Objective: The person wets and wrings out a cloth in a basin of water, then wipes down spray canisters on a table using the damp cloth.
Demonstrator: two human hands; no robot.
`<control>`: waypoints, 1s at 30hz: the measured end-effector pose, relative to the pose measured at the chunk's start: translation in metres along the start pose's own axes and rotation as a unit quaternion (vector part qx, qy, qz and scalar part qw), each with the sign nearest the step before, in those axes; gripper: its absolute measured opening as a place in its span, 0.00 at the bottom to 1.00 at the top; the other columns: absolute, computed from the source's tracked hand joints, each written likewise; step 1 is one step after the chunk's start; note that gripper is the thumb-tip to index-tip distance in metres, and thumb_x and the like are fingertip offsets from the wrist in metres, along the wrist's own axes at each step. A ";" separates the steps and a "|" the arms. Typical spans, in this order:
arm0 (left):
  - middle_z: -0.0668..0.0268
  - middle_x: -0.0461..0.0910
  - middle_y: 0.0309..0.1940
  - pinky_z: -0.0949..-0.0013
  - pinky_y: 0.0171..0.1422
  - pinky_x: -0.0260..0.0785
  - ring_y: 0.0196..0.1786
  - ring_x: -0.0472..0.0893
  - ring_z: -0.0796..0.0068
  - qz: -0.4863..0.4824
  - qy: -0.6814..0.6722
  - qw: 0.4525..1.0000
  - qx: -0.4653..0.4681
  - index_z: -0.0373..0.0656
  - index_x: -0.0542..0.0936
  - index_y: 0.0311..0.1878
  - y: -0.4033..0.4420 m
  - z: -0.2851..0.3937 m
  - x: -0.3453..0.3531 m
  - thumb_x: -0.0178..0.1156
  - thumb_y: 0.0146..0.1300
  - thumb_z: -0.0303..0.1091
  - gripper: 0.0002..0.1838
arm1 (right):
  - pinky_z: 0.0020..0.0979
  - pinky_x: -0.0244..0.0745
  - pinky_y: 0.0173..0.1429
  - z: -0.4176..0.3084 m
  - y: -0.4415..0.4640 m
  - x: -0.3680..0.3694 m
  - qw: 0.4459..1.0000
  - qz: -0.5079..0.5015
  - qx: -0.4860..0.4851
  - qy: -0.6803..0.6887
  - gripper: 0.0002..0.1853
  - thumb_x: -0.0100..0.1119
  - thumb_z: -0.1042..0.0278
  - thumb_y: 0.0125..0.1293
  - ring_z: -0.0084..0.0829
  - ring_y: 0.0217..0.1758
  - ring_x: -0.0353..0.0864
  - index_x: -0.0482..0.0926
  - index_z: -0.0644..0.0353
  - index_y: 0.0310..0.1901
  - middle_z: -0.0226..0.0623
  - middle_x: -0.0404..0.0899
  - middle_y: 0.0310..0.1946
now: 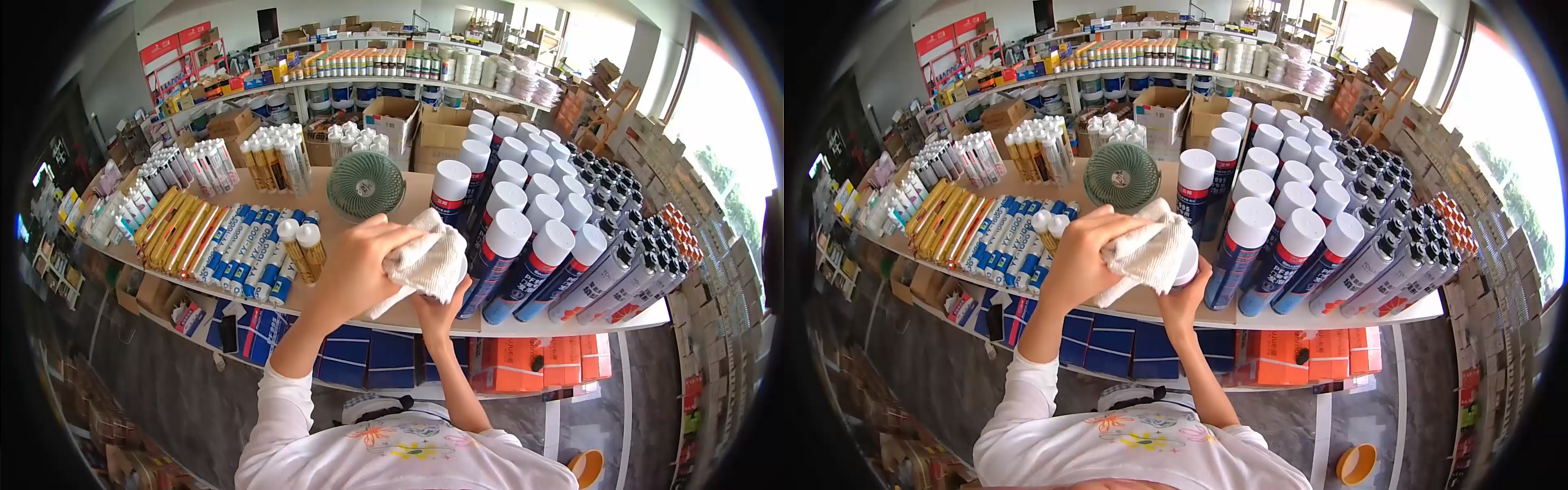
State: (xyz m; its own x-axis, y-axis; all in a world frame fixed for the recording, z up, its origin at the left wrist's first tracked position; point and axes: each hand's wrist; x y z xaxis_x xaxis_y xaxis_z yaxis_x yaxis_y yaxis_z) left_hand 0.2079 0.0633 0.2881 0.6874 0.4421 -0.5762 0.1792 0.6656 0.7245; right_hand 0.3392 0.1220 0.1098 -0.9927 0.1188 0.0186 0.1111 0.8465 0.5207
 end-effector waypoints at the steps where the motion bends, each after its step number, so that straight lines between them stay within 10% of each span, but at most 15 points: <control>1: 0.59 0.84 0.36 0.66 0.39 0.73 0.34 0.79 0.63 -0.007 0.015 0.999 0.032 0.41 0.84 0.47 -0.003 0.005 -0.001 0.72 0.38 0.27 0.25 | 0.35 0.65 0.63 -0.004 0.001 0.001 1.000 -0.006 -0.029 -0.006 0.42 0.76 0.71 0.48 0.36 0.58 0.70 0.58 0.65 0.61 0.45 0.66 0.53; 4: 0.61 0.84 0.37 0.67 0.39 0.74 0.34 0.78 0.67 -0.069 -0.015 0.996 0.063 0.44 0.85 0.47 -0.008 0.023 0.003 0.71 0.40 0.30 0.24 | 0.36 0.70 0.59 -0.030 -0.002 -0.004 0.976 -0.082 0.082 0.183 0.34 0.65 0.74 0.61 0.34 0.59 0.71 0.57 0.63 0.65 0.44 0.67 0.59; 11: 0.56 0.84 0.42 0.58 0.56 0.70 0.42 0.83 0.59 -0.046 -0.027 0.998 -0.013 0.40 0.83 0.48 0.012 0.004 0.011 0.72 0.39 0.27 0.25 | 0.35 0.69 0.60 0.017 -0.005 0.006 0.990 -0.093 -0.063 -0.087 0.41 0.74 0.72 0.51 0.34 0.58 0.72 0.58 0.64 0.64 0.45 0.67 0.59; 20: 0.59 0.85 0.36 0.64 0.43 0.72 0.38 0.82 0.62 -0.032 -0.005 0.999 -0.012 0.41 0.85 0.45 -0.009 0.015 -0.003 0.72 0.40 0.28 0.23 | 0.32 0.68 0.61 -0.005 -0.003 0.005 0.998 -0.014 0.022 0.056 0.37 0.71 0.70 0.55 0.35 0.58 0.72 0.58 0.64 0.62 0.42 0.68 0.55; 23: 0.58 0.84 0.37 0.63 0.44 0.73 0.37 0.82 0.62 -0.033 -0.012 0.999 0.001 0.42 0.84 0.47 -0.003 0.020 0.008 0.72 0.39 0.28 0.24 | 0.35 0.69 0.61 -0.007 -0.002 -0.004 0.746 -0.018 0.332 0.577 0.39 0.69 0.71 0.57 0.36 0.60 0.73 0.57 0.59 0.68 0.41 0.67 0.63; 25: 0.58 0.84 0.38 0.63 0.44 0.73 0.37 0.81 0.61 -0.030 -0.019 0.999 0.008 0.43 0.84 0.48 0.006 0.017 0.015 0.72 0.39 0.28 0.25 | 0.36 0.66 0.63 0.009 -0.003 -0.006 0.954 -0.051 0.163 0.247 0.41 0.70 0.70 0.55 0.37 0.60 0.71 0.56 0.62 0.66 0.42 0.68 0.60; 27: 0.58 0.84 0.39 0.63 0.45 0.73 0.35 0.81 0.61 -0.030 -0.013 0.999 0.012 0.42 0.83 0.49 0.017 0.008 0.022 0.71 0.39 0.26 0.27 | 0.36 0.63 0.65 0.014 -0.004 -0.006 0.989 -0.077 -0.035 -0.122 0.42 0.72 0.68 0.53 0.38 0.60 0.70 0.54 0.65 0.64 0.43 0.68 0.57; 30: 0.57 0.81 0.35 0.67 0.39 0.73 0.33 0.81 0.61 -0.002 -0.033 0.999 -0.039 0.38 0.82 0.49 0.023 0.002 0.022 0.70 0.38 0.22 0.27 | 0.34 0.66 0.62 0.005 0.002 -0.001 1.000 0.024 0.000 -0.018 0.42 0.76 0.73 0.46 0.35 0.57 0.71 0.58 0.66 0.59 0.45 0.69 0.53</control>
State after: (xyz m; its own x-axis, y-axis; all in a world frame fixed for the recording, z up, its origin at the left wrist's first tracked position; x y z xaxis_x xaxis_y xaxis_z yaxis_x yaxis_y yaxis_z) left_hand 0.2288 0.0876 0.2930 0.7327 0.4001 -0.5505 0.1278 0.7137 0.6887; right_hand 0.3411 0.1265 0.1068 -0.9841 0.1769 0.0130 0.1577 0.8394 0.5202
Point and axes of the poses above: each hand's wrist, its own y-axis towards the middle knuckle, its own x-axis out of the palm, z = x × y
